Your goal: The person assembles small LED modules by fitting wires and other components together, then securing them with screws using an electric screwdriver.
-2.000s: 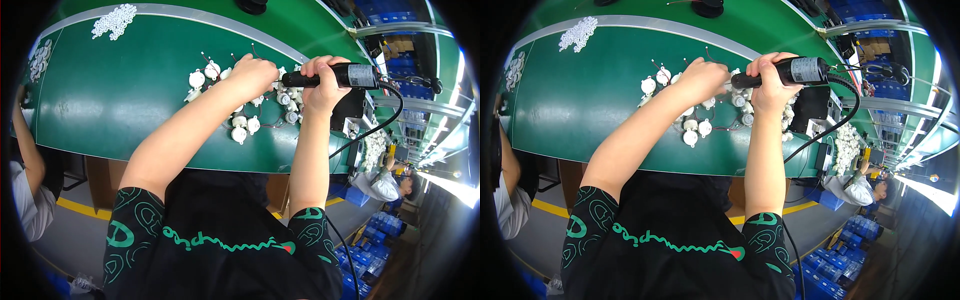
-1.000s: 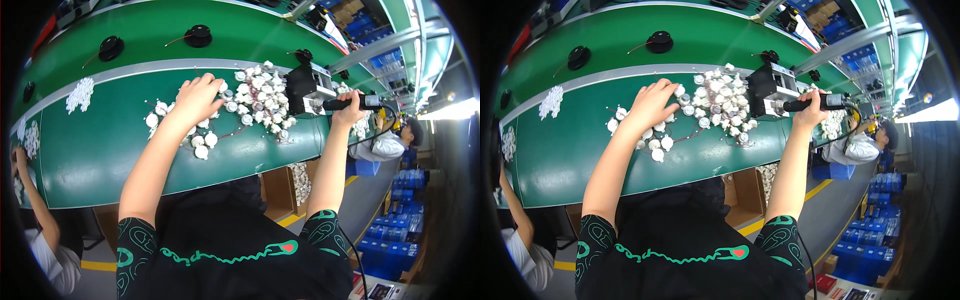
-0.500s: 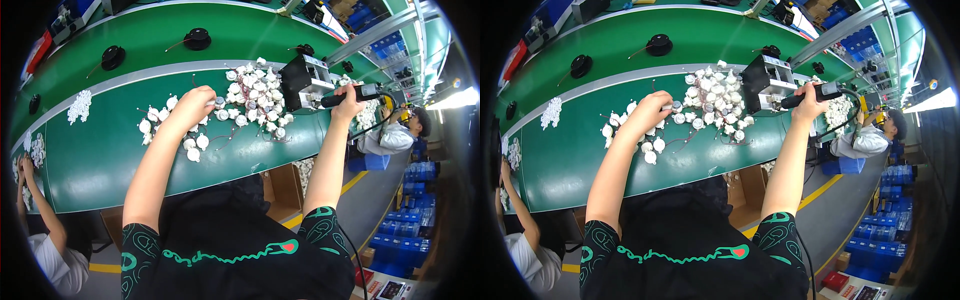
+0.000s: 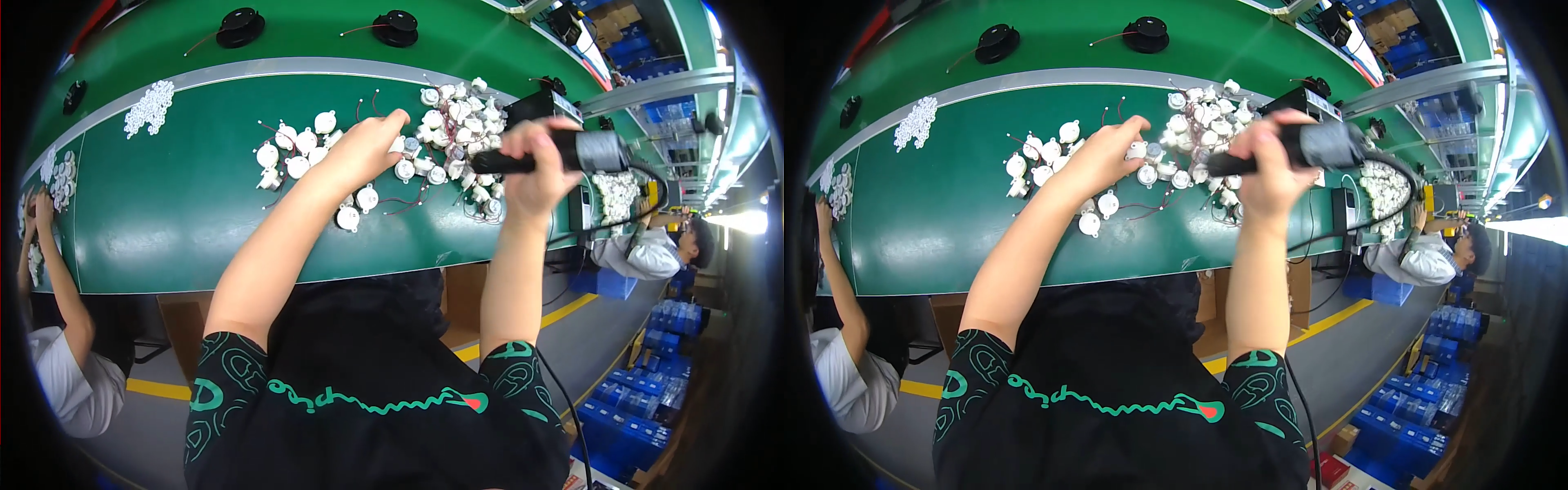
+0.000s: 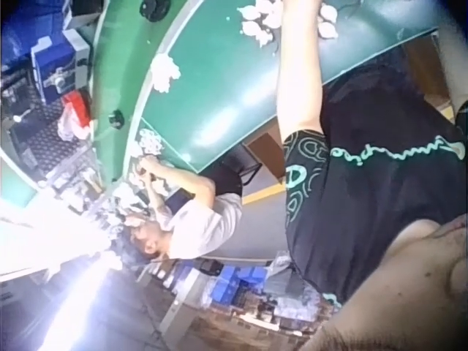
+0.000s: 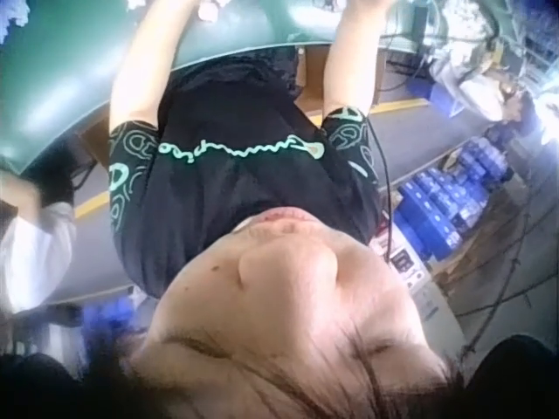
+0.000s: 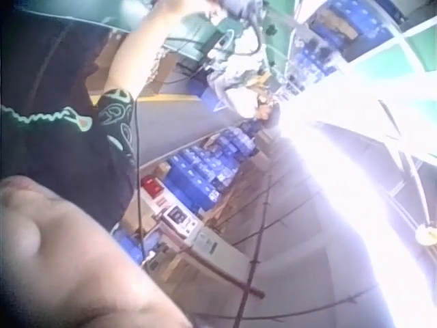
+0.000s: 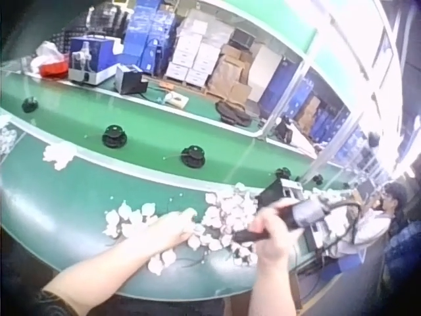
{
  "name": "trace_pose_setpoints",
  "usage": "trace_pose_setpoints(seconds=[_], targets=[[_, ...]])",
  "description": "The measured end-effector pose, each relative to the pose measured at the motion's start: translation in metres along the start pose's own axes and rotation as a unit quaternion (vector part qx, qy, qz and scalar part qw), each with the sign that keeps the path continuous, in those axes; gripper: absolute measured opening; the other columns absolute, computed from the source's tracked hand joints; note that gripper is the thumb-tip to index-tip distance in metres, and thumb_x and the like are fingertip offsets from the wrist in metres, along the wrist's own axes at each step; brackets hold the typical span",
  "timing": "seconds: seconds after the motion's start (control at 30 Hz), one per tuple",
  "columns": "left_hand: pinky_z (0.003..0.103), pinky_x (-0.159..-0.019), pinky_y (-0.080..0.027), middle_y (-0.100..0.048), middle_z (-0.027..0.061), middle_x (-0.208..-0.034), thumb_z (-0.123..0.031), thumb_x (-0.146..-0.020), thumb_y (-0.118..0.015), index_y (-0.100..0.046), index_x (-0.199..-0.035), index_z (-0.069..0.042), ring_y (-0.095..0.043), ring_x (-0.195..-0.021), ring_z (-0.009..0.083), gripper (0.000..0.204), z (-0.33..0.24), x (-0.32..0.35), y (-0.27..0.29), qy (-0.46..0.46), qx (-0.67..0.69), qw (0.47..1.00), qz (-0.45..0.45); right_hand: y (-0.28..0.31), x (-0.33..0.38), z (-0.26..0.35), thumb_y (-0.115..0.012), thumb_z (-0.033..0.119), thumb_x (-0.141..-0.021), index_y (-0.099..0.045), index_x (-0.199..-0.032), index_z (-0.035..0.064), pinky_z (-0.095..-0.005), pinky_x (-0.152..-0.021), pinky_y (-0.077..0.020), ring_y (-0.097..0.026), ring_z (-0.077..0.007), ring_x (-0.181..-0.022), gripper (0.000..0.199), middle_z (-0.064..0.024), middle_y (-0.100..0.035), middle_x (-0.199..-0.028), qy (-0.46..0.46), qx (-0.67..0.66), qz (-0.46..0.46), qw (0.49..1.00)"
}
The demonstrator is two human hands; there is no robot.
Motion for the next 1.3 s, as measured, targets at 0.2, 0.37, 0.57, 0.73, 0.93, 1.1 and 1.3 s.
trace_pose_setpoints(seconds=[0.2,0.37,0.57,0.73,0.93,1.1,1.3], targets=[[0.048,-0.087,-0.054,-0.071,0.0243,-0.108,-0.006,-0.076,-0.081,-0.049,-0.132,-0.002,-0.067,-0.104,0.0435,0.064,0.0,-0.002,0.002,0.031,0.037,0.999,-0.008,-0.075,-0.009,-0.052,-0.062,-0.012,-0.087,-0.054,-0.101,-0.0015,-0.0329,-0.055,-0.0509,-0.06,-0.0167,-0.058,0.019,-0.009,-0.061,-0.074,-0.006,-0.006,0.036,0.999],[0.049,-0.086,-0.055,-0.07,0.0271,-0.105,-0.007,-0.075,-0.082,-0.048,-0.13,-0.001,-0.067,-0.103,0.0451,0.065,-0.008,-0.003,0.01,0.067,0.042,0.997,0.006,-0.077,-0.011,-0.071,-0.06,-0.011,-0.087,-0.055,-0.095,-0.0008,-0.0334,-0.054,-0.0504,-0.059,-0.0176,-0.057,0.014,-0.0098,-0.061,-0.074,-0.03,0.038,0.02,0.999],[0.049,-0.085,-0.055,-0.07,0.0268,-0.103,-0.008,-0.074,-0.084,-0.047,-0.128,0.0,-0.067,-0.101,0.0458,0.066,-0.003,-0.003,0.01,0.08,0.03,0.996,0.012,-0.077,-0.011,-0.08,-0.059,-0.011,-0.087,-0.053,-0.096,-0.0014,-0.0354,-0.054,-0.0504,-0.057,-0.0184,-0.056,0.014,-0.0108,-0.059,-0.073,-0.04,0.016,0.018,0.999],[0.049,-0.081,-0.056,-0.07,0.0262,-0.098,-0.01,-0.072,-0.085,-0.047,-0.126,0.001,-0.068,-0.097,0.0457,0.067,-0.001,-0.005,0.007,0.064,0.031,0.997,0.001,-0.078,-0.012,-0.081,-0.059,-0.01,-0.088,-0.054,-0.096,-0.0016,-0.0345,-0.055,-0.0504,-0.058,-0.018,-0.056,0.013,-0.0107,-0.06,-0.073,-0.022,0.019,0.044,0.999],[0.049,-0.076,-0.055,-0.069,0.0256,-0.09,-0.009,-0.071,-0.085,-0.047,-0.123,0.0,-0.068,-0.092,0.0455,0.065,0.0,-0.007,0.007,0.044,0.031,0.998,-0.012,-0.08,-0.01,-0.082,-0.059,-0.011,-0.087,-0.054,-0.094,-0.0032,-0.032,-0.055,-0.0507,-0.059,-0.0165,-0.057,0.012,-0.0098,-0.061,-0.073,-0.008,0.022,0.051,0.998],[0.048,-0.081,-0.056,-0.071,0.025,-0.095,-0.007,-0.071,-0.084,-0.049,-0.122,0.0,-0.069,-0.095,0.0437,0.062,0.003,-0.01,0.005,0.041,0.033,0.999,-0.01,-0.081,-0.01,-0.087,-0.066,-0.007,-0.083,-0.062,-0.085,-0.0028,-0.0264,-0.062,-0.0525,-0.062,-0.0102,-0.062,0.007,-0.0049,-0.065,-0.073,-0.024,0.068,0.035,0.997],[0.051,-0.079,-0.055,-0.07,0.0265,-0.094,-0.009,-0.072,-0.085,-0.048,-0.117,0.001,-0.068,-0.096,0.0449,0.059,0.001,-0.011,0.003,-0.001,0.044,0.999,-0.032,-0.072,-0.009,-0.093,-0.073,-0.002,-0.078,-0.064,-0.083,0.001,-0.0249,-0.064,-0.0519,-0.062,-0.0079,-0.064,0.011,-0.0013,-0.066,-0.074,-0.021,0.101,0.015,0.995]])
Point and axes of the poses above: each hand's wrist, its own x-axis away from the middle knuckle, its own y-axis out of the back of the hand, z = x × y, the point moved 5 cm from there along -x, towards the middle knuckle
